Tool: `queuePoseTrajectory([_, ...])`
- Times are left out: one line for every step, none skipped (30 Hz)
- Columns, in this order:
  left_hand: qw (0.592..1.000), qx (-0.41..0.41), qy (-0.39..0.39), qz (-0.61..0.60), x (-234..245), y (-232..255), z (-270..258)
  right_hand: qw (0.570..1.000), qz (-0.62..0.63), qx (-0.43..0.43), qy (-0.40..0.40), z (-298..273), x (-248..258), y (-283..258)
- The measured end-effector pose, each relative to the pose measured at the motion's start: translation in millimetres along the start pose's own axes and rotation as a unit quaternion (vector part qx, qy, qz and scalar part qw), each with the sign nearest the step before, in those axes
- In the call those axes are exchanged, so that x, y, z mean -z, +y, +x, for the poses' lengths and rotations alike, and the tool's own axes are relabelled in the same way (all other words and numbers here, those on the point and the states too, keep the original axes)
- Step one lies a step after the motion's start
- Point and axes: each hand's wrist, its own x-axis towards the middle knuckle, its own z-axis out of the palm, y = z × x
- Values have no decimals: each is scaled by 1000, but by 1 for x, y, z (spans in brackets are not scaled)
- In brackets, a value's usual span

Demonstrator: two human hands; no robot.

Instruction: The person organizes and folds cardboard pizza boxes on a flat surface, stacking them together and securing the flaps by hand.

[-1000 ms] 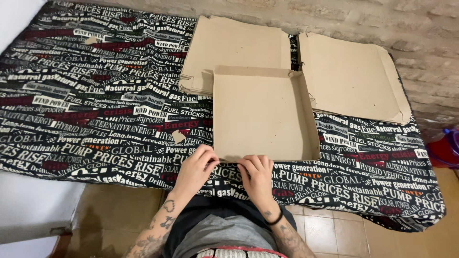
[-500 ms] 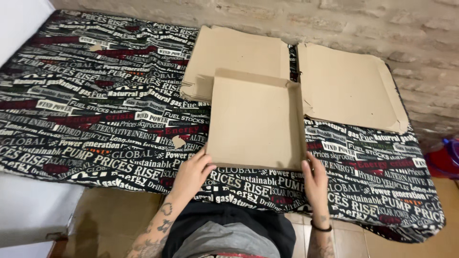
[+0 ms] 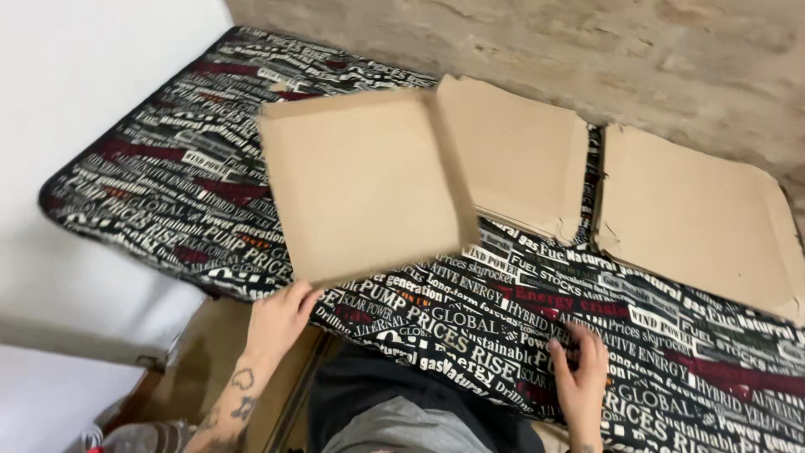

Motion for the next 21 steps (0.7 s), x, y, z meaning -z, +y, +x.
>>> queuePoseTrajectory([1000, 6, 25, 14, -4, -3, 3, 999, -36, 25, 8, 0, -3, 6])
queuePoseTrajectory([998, 13, 51, 28, -8, -5, 6, 996, -71, 50, 15, 0, -6, 12])
queuePoseTrajectory([998, 19, 53, 31, -16, -9, 12, 996, -69, 56, 11, 1, -8, 19])
queuePoseTrajectory([997, 39, 68, 26, -24, -12, 18, 993, -85, 81, 16, 3, -10, 27])
queuePoseTrajectory([995, 59, 82, 21, -32, -17, 24, 989, -100, 106, 21, 4, -13, 34])
queuePoseTrajectory([994, 64, 84, 26, -33, -19, 31, 989, -97, 111, 18, 4, -15, 40])
queuePoseTrajectory([994, 87, 67, -6, -36, -20, 40, 988, -108, 111, 21, 5, -17, 45])
queuePoseTrajectory([992, 110, 52, -37, -38, -22, 48, 986, -119, 110, 25, 6, -19, 51])
queuePoseTrajectory([992, 113, 52, -36, -40, -23, 51, 986, -118, 113, 23, 6, -19, 47])
queuePoseTrajectory([990, 124, 48, -39, -42, -24, 55, 988, -122, 89, 14, 5, -19, 44])
queuePoseTrajectory([989, 131, 43, -43, -46, -24, 60, 990, -125, 62, 7, 3, -18, 40])
queuePoseTrajectory([989, 131, 42, -43, -44, -25, 60, 990, -125, 62, 7, 5, -18, 38])
queuePoseTrajectory([990, 129, 40, -42, -43, -24, 60, 990, -127, 67, 8, 4, -18, 37])
queuePoseTrajectory([990, 127, 37, -40, -42, -24, 61, 989, -128, 71, 8, 3, -17, 36])
queuePoseTrajectory([991, 123, 36, -41, -43, -26, 60, 989, -128, 69, 11, 3, -18, 36])
queuePoseTrajectory([990, 126, 41, -40, -45, -27, 58, 988, -133, 73, 12, 3, -18, 36])
queuePoseTrajectory([990, 129, 46, -38, -46, -29, 57, 987, -138, 78, 13, 3, -18, 36])
queuePoseTrajectory([990, 126, 46, -39, -45, -29, 57, 987, -138, 77, 15, 3, -17, 31])
queuePoseTrajectory([990, 130, 42, -41, -44, -29, 56, 989, -133, 59, 5, 3, -15, 26])
queuePoseTrajectory([989, 134, 38, -42, -43, -30, 54, 991, -127, 41, -5, 2, -13, 20])
queuePoseTrajectory([990, 132, 37, -43, -43, -31, 53, 991, -127, 40, -4, 2, -12, 20])
